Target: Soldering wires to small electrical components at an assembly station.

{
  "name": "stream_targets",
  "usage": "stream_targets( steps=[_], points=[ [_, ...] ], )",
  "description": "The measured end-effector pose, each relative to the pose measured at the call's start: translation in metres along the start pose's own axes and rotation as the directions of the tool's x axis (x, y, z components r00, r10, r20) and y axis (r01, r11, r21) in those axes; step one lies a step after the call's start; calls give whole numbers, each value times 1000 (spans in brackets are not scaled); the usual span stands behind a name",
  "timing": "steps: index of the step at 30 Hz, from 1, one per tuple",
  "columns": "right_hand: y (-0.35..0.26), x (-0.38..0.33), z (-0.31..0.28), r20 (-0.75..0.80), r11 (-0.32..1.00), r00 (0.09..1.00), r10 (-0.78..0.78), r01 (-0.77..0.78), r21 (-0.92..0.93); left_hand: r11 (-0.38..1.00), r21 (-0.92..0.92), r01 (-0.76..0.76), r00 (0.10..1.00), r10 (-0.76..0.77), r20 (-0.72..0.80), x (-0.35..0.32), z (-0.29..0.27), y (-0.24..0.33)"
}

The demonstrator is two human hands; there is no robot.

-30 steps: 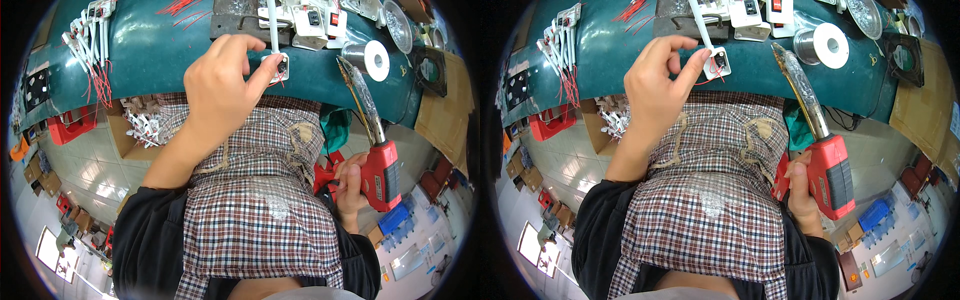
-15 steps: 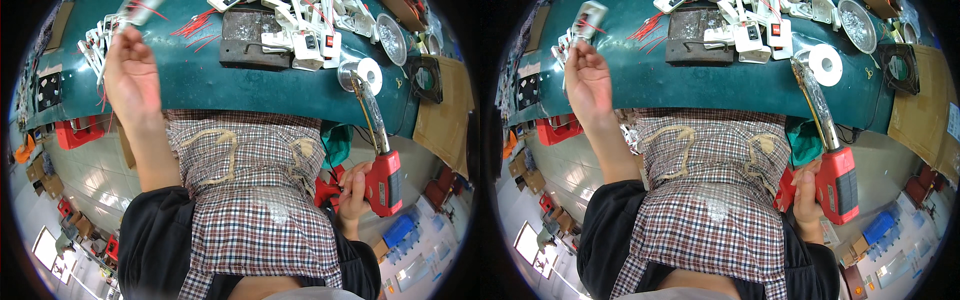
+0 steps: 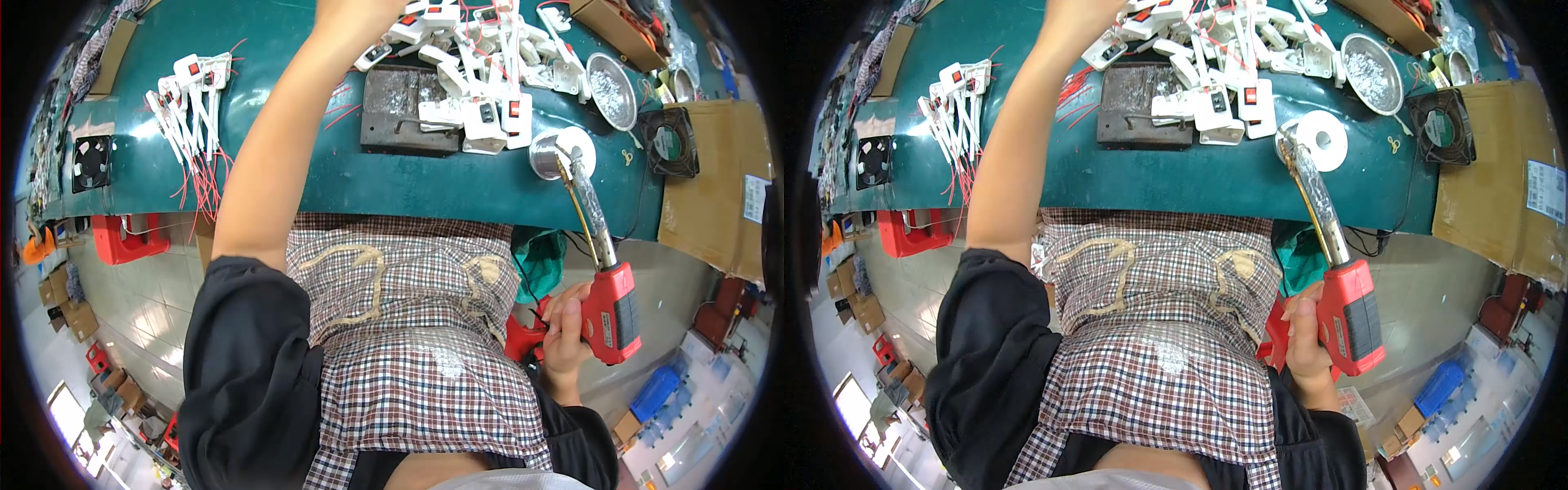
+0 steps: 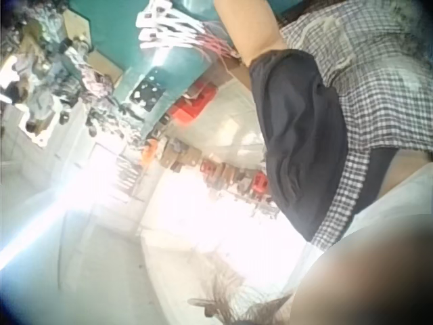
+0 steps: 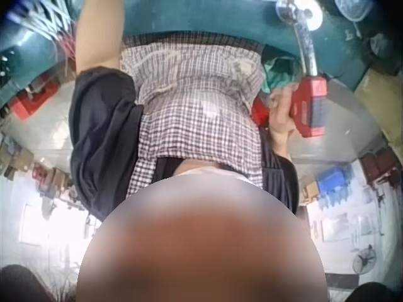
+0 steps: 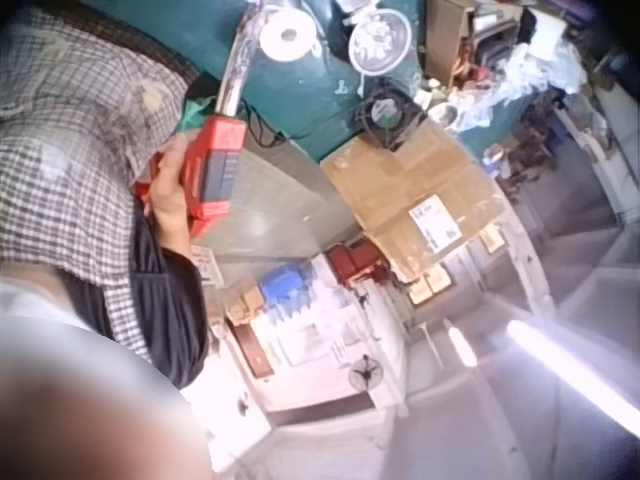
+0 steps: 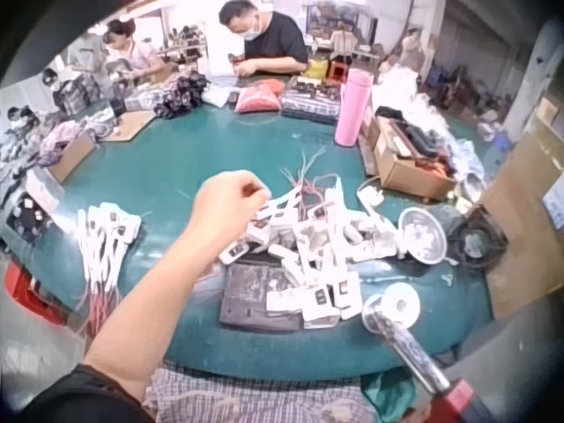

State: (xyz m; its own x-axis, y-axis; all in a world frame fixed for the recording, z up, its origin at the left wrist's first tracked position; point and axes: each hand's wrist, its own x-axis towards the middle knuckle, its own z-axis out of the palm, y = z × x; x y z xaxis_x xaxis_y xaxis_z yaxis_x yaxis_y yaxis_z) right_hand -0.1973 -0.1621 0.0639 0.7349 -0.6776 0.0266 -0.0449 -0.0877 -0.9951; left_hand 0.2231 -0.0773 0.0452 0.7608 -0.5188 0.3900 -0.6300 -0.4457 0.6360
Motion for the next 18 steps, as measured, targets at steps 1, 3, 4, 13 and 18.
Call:
stream_targets(
  steps=[1,3,4,13,18],
  points=[
    [-1,-2,0,-10,1000,1000,-3,3,-6,990,127,62,994,-74,87,19,12,-5],
    [0,-3,-2,-19,1000,1000,-11,11,6,956,264,131,965,-184,189,42,16,8],
    [-1,-5,-4,-22,1000,1000,-19,19,6,901,396,178,908,-305,288,52,19,11],
    [-1,-5,-10,-87,998,996,38,-42,-38,941,178,287,888,-331,319,72,11,0],
    [4,6,-2,-95,999,995,39,-39,10,863,-234,447,849,-328,414,45,-24,20]
  ],
)
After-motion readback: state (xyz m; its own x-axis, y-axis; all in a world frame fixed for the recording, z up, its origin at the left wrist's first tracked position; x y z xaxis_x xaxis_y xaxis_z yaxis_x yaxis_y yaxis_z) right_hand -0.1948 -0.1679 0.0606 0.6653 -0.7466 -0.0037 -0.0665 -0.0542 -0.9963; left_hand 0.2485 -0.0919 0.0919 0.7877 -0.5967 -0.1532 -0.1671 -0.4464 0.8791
